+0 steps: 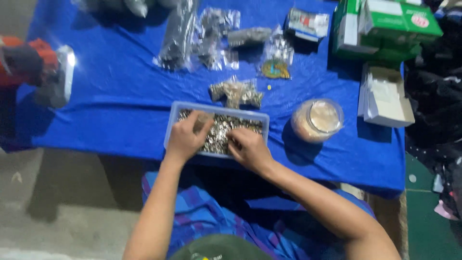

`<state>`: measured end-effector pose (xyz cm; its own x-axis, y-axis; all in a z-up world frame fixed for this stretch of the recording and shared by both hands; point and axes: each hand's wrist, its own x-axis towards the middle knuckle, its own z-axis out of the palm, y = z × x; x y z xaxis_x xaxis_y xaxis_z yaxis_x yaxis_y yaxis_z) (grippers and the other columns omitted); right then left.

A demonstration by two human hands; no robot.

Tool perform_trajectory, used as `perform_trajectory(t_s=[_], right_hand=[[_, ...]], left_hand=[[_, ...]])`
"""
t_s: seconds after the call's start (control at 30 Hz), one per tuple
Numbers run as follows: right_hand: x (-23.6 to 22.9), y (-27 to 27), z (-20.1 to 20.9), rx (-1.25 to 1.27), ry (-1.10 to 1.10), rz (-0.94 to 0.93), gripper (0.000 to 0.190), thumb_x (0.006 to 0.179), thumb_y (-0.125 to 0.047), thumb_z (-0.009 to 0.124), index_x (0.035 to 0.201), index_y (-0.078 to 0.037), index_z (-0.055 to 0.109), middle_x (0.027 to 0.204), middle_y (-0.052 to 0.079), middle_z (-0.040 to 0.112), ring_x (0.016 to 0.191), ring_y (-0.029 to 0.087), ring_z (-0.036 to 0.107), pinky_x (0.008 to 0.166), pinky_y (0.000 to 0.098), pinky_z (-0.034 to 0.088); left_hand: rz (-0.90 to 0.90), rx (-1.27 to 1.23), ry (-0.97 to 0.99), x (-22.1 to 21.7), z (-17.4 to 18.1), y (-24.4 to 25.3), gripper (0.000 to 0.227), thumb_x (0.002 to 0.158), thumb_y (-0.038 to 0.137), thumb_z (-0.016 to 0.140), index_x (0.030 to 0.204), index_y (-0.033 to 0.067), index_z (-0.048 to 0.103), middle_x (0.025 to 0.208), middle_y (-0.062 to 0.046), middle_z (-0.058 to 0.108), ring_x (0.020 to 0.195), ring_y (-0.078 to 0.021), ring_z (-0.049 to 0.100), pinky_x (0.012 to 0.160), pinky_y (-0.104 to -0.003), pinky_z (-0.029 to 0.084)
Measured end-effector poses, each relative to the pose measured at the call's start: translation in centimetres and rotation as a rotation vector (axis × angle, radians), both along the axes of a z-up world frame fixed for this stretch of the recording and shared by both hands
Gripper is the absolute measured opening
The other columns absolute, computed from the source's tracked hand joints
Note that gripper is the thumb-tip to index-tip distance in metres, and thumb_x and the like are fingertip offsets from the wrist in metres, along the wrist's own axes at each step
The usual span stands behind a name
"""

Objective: The person sorts small metal parts from a plastic container into small plastic bags. They repeatedly scoop parts with their hands, place them into bags, and set the filled bags aside on the table.

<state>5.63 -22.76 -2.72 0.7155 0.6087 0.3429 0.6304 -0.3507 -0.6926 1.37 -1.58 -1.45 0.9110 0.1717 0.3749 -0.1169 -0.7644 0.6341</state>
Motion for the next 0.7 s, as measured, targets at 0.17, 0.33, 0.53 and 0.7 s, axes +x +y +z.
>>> perform_trajectory(t_s=[0.17, 0.33, 0.53, 0.7], right_hand=[[-0.4, 0.0, -0.4, -0.039, -0.096, -0.002, 0.017, 0.082, -0.004, 0.074, 0.098, -0.01, 0.072, 0.084, 0.011, 0.07, 0.079, 0.035, 0.073, 0.067, 0.0412, 0.061], [-0.7, 0.3, 0.3, -0.029, -0.081, -0.095, 0.02, 0.087, -0.003, 0.069, 0.104, -0.011, 0.074, 0.089, 0.009, 0.071, 0.084, 0.032, 0.074, 0.072, 0.039, 0.061], [-1.3, 1.2, 0.7, -0.084, -0.173, -0.228, 0.011, 0.093, -0.007, 0.068, 0.1, -0.013, 0.073, 0.084, 0.005, 0.069, 0.076, 0.029, 0.073, 0.067, 0.0353, 0.059], [-1.4, 1.1, 0.3, -0.137, -0.177, -0.266, 0.007, 0.093, -0.011, 0.07, 0.098, -0.015, 0.073, 0.08, 0.003, 0.068, 0.072, 0.027, 0.072, 0.063, 0.0344, 0.059]], left_hand=[[-0.012, -0.049, 0.013, 0.0, -0.5, 0.1, 0.03, 0.094, 0.045, 0.074, 0.097, 0.0168, 0.066, 0.071, -0.01, 0.074, 0.069, -0.029, 0.075, 0.064, -0.04, 0.062], [-0.154, -0.089, 0.006, 0.1, -0.7, 0.6, 0.034, 0.093, 0.045, 0.073, 0.101, 0.0125, 0.069, 0.073, -0.013, 0.075, 0.069, -0.03, 0.076, 0.064, -0.038, 0.062], [-0.303, -0.054, -0.035, 0.0, -2.1, 0.7, 0.032, 0.092, 0.041, 0.075, 0.108, 0.0143, 0.067, 0.076, -0.012, 0.074, 0.074, -0.0303, 0.076, 0.067, -0.04, 0.062], [-0.335, -0.116, -0.025, -0.2, -1.3, 1.2, 0.029, 0.092, 0.041, 0.073, 0.107, 0.0172, 0.066, 0.075, -0.01, 0.073, 0.074, -0.03, 0.075, 0.067, -0.04, 0.061]])
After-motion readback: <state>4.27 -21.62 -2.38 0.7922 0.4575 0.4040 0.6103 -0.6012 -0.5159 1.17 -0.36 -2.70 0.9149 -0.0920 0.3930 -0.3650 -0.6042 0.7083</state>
